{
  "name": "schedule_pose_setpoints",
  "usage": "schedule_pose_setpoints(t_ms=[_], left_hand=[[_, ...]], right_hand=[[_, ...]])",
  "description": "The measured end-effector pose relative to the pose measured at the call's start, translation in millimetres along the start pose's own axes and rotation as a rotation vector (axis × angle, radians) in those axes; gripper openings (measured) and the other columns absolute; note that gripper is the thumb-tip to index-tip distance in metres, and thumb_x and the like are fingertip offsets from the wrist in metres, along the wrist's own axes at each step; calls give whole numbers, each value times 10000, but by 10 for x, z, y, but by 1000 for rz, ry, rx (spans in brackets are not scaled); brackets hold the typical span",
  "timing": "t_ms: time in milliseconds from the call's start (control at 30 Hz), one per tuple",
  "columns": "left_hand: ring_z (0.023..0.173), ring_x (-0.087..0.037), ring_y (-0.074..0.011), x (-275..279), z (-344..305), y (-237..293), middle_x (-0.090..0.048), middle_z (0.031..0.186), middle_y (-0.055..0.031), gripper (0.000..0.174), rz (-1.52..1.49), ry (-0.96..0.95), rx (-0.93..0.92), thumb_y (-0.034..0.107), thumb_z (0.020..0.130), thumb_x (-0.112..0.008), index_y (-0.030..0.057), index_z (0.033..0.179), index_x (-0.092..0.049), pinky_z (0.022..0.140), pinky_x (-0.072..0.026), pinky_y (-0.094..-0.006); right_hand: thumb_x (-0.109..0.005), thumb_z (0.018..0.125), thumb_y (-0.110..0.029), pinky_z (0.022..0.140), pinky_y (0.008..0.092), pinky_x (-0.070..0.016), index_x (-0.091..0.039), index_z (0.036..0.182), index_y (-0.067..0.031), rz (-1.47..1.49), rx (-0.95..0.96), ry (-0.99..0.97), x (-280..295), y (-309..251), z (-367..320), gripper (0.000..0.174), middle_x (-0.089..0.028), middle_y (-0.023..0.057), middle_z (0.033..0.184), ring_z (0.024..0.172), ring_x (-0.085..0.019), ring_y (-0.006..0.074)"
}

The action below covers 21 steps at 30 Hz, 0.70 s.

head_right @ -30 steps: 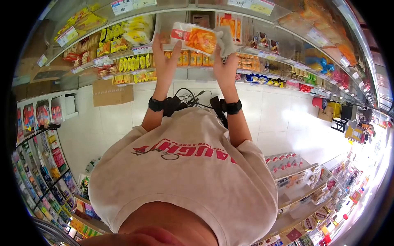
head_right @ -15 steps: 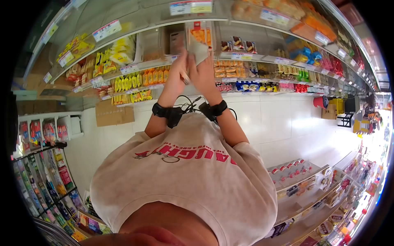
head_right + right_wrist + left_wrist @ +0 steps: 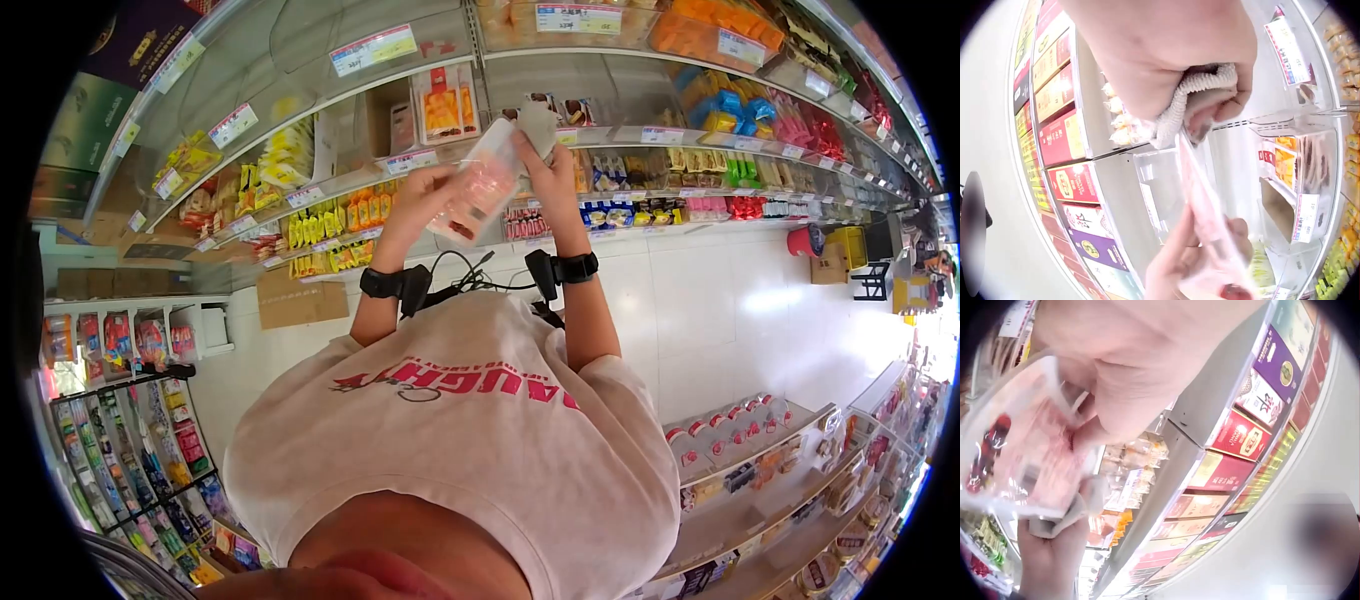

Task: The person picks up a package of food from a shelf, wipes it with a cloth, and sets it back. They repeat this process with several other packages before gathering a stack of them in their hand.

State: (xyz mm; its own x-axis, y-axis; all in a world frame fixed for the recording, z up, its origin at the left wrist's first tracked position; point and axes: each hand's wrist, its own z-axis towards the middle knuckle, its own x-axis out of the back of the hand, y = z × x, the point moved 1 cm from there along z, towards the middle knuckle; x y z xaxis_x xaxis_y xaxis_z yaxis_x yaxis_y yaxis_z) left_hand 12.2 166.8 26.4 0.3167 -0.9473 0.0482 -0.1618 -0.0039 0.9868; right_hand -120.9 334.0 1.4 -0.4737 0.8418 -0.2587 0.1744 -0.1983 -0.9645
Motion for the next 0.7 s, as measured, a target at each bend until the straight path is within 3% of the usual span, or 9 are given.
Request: schedule_pose_setpoints(t_ms=[67, 167, 267, 300, 400, 433, 533, 633, 700], left_hand=[[734, -590, -39, -86, 21, -61, -666, 792, 16, 283, 47, -62, -51, 232, 963, -662, -36, 1039, -708, 648, -471, -208], [692, -485, -9, -265, 4, -118, -603, 742, 52, 290, -34, 185, -175, 229, 971, -660, -56, 1003, -704, 596, -387, -193], [680, -449, -10, -306, 31, -149, -562, 727, 72, 273, -81, 326, -192, 213, 974, -656, -55, 980, -705, 586, -362, -197], [684, -444, -6, -290, 38, -178, -546, 715, 85, 263, -60, 311, -187, 193, 979, -644, -64, 959, -699, 594, -361, -188], [681, -484, -34, -285, 28, -251, -577, 737, 52, 243, -32, 283, -115, 185, 942, -696, -51, 1001, -683, 612, -404, -211], [695, -513, -65, -329, 28, -243, -600, 780, 19, 248, 47, 352, -189, 179, 923, -715, -44, 1024, -675, 630, -425, -236], [783, -589, -155, -448, -24, -115, -642, 925, -69, 313, 353, 503, -407, 154, 874, -758, -33, 1100, -650, 723, -478, -292], [1010, -615, -267, -452, -73, -57, -614, 1133, -160, 457, 699, 476, -569, 101, 828, -780, -29, 1228, -604, 885, -497, -333], [1088, -594, -295, -509, -100, -21, -607, 1185, -159, 489, 579, 427, -553, 189, 887, -734, -13, 1297, -561, 940, -463, -346]], right_hand=[[-694, 940, -343, 898, 264, -449, -618, 1227, 24, 79, 2, 88, 67, 41, 32, 472, -646, 52, 1126, 1029, -574, 118], [-666, 953, -389, 888, 278, -456, -601, 1248, 24, 291, 17, 304, 68, 173, 51, 511, -650, 58, 1115, 998, -583, 130], [-674, 955, -376, 836, 255, -464, -590, 1250, -7, 287, -161, 181, 27, 243, -59, 480, -652, 11, 1014, 913, -595, 111], [-689, 949, -343, 809, 243, -460, -602, 1224, -15, 207, -217, -16, 11, 198, -135, 436, -642, 12, 1019, 898, -579, 95], [-705, 934, -329, 790, 268, -476, -626, 1202, 18, 143, -101, 34, -106, 402, -251, 445, -668, 61, 1040, 903, -583, 112], [-718, 926, -255, 708, 255, -475, -679, 1085, 18, 80, -68, 22, -68, 365, -239, 318, -681, 39, 920, 796, -572, 89], [-693, 942, -222, 667, 260, -468, -687, 1012, 29, -1, 134, 118, -43, 334, -239, 260, -657, 3, 815, 717, -544, 81], [-676, 945, -183, 685, 271, -476, -668, 1034, 38, -69, 180, 183, -48, 338, -239, 239, -673, 28, 848, 750, -557, 86], [-672, 941, -166, 698, 275, -482, -657, 1062, 35, -119, 231, 182, -102, 334, -281, 235, -681, 48, 864, 768, -570, 95]])
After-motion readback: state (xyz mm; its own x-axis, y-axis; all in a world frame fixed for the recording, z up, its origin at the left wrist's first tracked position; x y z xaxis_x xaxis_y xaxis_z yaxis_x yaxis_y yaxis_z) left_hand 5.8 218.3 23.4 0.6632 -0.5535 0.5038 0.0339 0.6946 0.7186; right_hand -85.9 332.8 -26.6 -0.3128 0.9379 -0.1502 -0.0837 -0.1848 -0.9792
